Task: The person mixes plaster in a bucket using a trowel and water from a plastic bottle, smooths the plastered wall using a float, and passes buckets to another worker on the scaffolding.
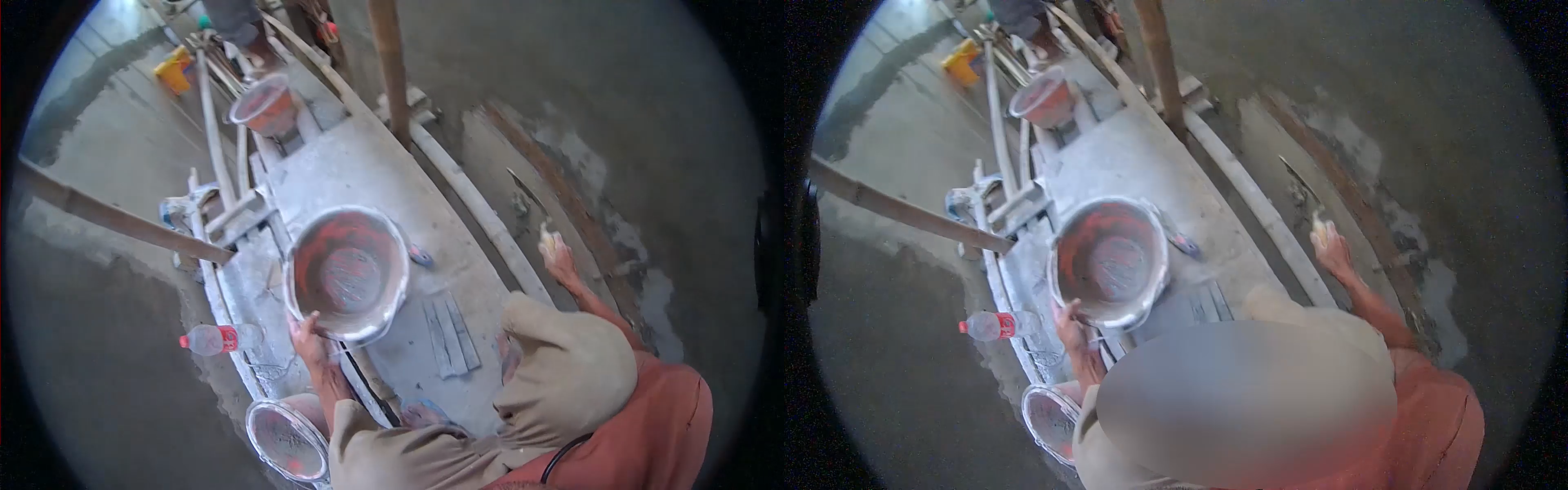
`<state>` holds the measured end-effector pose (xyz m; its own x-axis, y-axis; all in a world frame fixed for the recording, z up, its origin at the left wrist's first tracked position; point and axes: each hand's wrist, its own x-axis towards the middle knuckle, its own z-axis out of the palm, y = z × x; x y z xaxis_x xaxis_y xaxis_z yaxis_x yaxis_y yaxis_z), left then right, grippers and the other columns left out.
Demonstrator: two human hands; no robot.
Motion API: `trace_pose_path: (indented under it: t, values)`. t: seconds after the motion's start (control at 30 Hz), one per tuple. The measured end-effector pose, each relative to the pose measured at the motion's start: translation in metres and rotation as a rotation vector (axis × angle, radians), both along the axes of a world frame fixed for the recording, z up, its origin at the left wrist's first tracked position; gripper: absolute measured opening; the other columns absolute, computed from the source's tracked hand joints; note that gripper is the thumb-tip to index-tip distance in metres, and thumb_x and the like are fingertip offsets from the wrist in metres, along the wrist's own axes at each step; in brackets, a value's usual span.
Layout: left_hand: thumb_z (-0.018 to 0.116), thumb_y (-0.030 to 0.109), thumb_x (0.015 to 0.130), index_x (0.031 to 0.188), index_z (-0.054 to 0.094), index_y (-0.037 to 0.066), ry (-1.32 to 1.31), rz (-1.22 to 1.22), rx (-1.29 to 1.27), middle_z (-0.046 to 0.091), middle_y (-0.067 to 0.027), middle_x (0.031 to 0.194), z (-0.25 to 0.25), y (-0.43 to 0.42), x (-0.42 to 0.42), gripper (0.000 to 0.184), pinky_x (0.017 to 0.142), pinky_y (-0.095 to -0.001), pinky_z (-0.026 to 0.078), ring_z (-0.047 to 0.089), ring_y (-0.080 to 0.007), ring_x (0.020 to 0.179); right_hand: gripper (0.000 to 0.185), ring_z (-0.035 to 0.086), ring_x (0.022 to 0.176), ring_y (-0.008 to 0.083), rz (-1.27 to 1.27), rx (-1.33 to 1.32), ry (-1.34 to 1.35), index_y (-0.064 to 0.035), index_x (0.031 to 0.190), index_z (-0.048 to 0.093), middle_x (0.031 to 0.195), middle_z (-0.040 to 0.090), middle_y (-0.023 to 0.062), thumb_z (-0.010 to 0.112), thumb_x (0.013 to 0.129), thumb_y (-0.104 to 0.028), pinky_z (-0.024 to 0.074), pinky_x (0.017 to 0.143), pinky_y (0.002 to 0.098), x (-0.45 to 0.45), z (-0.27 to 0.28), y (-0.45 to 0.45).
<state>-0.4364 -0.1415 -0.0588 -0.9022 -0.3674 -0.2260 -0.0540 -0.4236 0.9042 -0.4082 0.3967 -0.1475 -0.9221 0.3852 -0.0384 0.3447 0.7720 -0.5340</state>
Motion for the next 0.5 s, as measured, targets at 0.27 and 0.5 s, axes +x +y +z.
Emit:
trace_pose_path:
  t: [0.27, 0.5]
  values:
    - [0.061, 0.001, 0.084, 0.135, 0.044, 0.003, -0.131, 0.079, -0.026, 0.054, -0.0017, 0.088, -0.001, -0.01, 0.017, 0.053, 0.057, -0.024, 0.043, 0.054, -0.0098, 0.066, 0.041, 0.06, 0.094, 0.0523, -0.08, 0.019, -0.135, -0.0007, 0.116, 0.046, 0.097, 0.064, 0.0323, 0.057, 0.091, -0.031, 0.0469, 0.078, 0.0578, 0.004, -0.022, 0.013]
    - [0.055, 0.002, 0.088, 0.144, 0.035, 0.004, -0.243, 0.029, 0.008, 0.06, -0.0101, 0.11, -0.018, -0.039, 0.028, 0.059, 0.083, -0.0343, 0.05, 0.059, -0.0184, 0.089, 0.042, 0.061, 0.093, 0.0527, -0.121, 0.087, -0.284, -0.0025, 0.116, 0.045, 0.095, 0.064, 0.0334, 0.058, 0.089, -0.032, 0.047, 0.079, 0.0598, -0.019, -0.081, 0.036]
